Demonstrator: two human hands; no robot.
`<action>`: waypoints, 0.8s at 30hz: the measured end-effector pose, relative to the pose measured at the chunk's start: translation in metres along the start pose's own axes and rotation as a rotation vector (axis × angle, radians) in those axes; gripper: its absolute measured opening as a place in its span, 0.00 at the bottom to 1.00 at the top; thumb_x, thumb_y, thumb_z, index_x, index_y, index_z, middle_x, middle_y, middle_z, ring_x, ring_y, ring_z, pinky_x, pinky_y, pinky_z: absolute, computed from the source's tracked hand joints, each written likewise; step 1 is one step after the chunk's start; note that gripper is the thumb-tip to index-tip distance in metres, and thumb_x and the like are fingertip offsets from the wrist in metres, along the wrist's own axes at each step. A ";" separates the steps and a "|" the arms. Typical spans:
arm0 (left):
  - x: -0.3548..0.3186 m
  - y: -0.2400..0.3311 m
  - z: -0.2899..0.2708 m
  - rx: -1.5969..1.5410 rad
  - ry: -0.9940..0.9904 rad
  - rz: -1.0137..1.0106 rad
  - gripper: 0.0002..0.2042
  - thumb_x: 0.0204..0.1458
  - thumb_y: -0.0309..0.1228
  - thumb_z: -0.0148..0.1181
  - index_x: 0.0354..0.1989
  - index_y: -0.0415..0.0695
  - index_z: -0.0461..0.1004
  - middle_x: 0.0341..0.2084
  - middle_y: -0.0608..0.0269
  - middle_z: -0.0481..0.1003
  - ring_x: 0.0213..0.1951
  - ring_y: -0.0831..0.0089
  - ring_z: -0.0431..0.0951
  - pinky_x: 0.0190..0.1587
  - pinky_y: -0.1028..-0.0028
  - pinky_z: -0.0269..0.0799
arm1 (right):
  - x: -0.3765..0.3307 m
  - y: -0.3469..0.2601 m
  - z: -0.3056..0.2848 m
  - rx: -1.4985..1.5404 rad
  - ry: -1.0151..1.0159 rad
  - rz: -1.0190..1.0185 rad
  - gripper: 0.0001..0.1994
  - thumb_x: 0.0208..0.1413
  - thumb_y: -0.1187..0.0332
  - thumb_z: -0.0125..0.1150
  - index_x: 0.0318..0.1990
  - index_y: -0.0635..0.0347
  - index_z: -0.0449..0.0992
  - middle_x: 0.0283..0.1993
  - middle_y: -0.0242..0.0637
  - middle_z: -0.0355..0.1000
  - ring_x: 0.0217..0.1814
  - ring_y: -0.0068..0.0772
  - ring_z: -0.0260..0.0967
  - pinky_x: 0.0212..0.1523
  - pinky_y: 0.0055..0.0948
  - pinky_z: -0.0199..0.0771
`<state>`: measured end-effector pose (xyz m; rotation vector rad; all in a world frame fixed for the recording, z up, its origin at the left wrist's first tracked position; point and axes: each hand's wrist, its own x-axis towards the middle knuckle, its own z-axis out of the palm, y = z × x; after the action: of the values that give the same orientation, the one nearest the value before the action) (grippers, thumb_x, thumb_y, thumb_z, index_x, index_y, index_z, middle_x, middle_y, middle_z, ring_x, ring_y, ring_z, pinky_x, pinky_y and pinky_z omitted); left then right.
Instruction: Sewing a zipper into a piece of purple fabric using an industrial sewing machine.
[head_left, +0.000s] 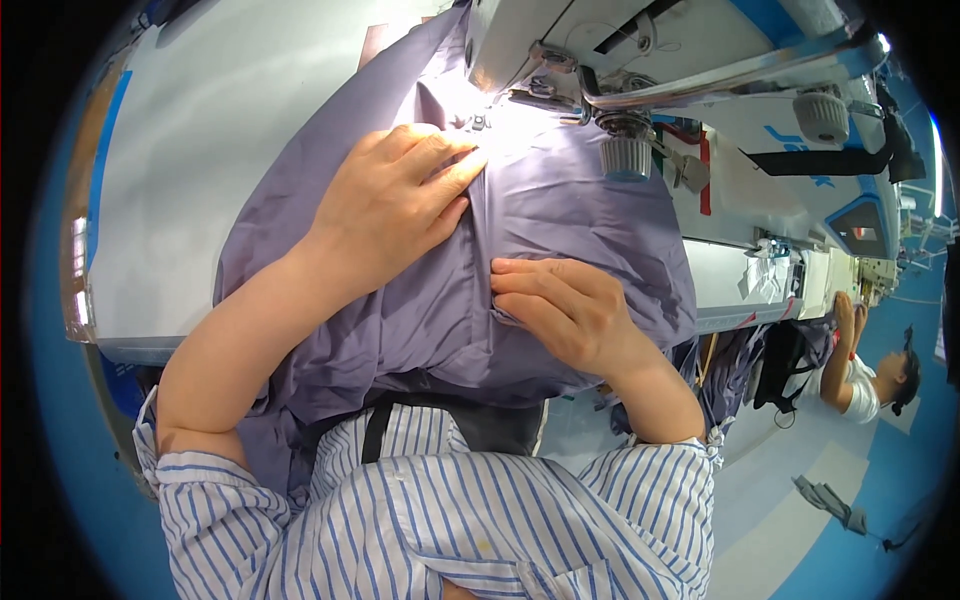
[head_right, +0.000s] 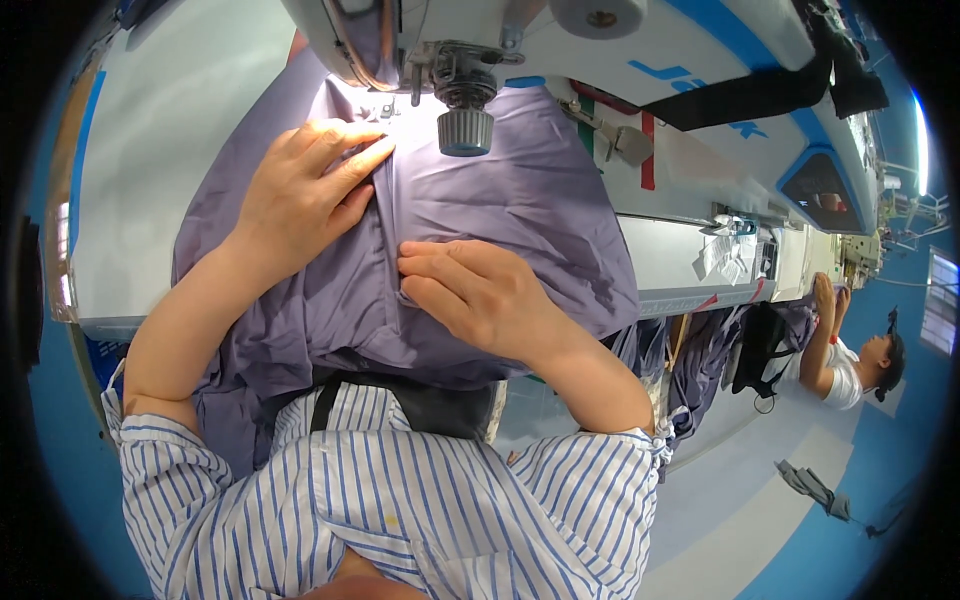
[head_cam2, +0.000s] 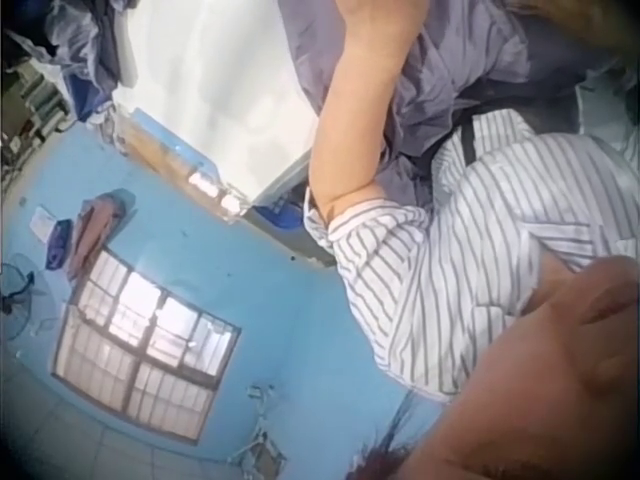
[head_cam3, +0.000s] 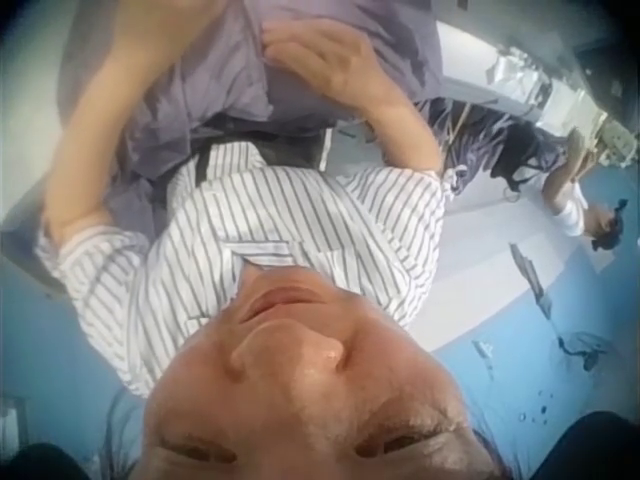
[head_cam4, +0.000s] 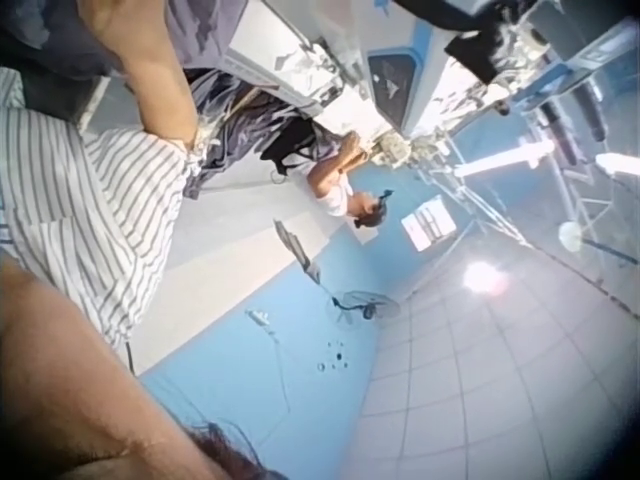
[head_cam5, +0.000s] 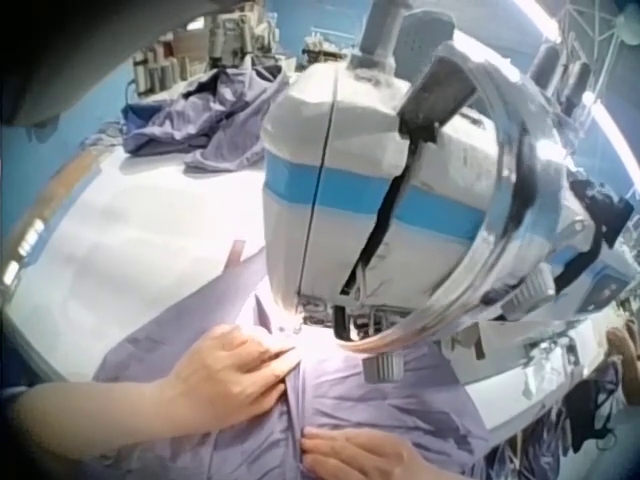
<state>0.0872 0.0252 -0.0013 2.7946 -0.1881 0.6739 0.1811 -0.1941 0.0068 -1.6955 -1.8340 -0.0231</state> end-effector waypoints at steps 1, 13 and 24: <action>0.000 0.001 0.000 0.001 0.003 -0.001 0.21 0.43 0.26 0.63 0.50 0.46 0.75 0.47 0.67 0.72 0.48 0.66 0.72 0.49 0.67 0.68 | 0.000 0.000 0.000 -0.002 0.002 0.000 0.09 0.42 0.73 0.64 0.34 0.62 0.76 0.42 0.38 0.76 0.43 0.33 0.76 0.41 0.27 0.78; 0.005 0.002 0.001 -0.006 0.000 -0.078 0.20 0.44 0.26 0.63 0.49 0.45 0.75 0.45 0.67 0.72 0.46 0.66 0.72 0.48 0.66 0.68 | 0.012 0.009 -0.006 -0.005 -0.012 -0.043 0.07 0.43 0.74 0.65 0.32 0.62 0.75 0.39 0.37 0.75 0.44 0.33 0.76 0.41 0.27 0.78; 0.004 -0.002 0.000 -0.035 0.007 0.030 0.20 0.43 0.24 0.62 0.48 0.47 0.76 0.45 0.68 0.73 0.48 0.67 0.72 0.50 0.65 0.67 | 0.013 0.013 -0.005 0.038 -0.010 -0.066 0.08 0.42 0.73 0.64 0.33 0.63 0.76 0.39 0.37 0.76 0.45 0.34 0.77 0.41 0.28 0.78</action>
<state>0.0907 0.0269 -0.0001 2.7608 -0.2381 0.6813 0.1956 -0.1828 0.0115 -1.6120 -1.8853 -0.0077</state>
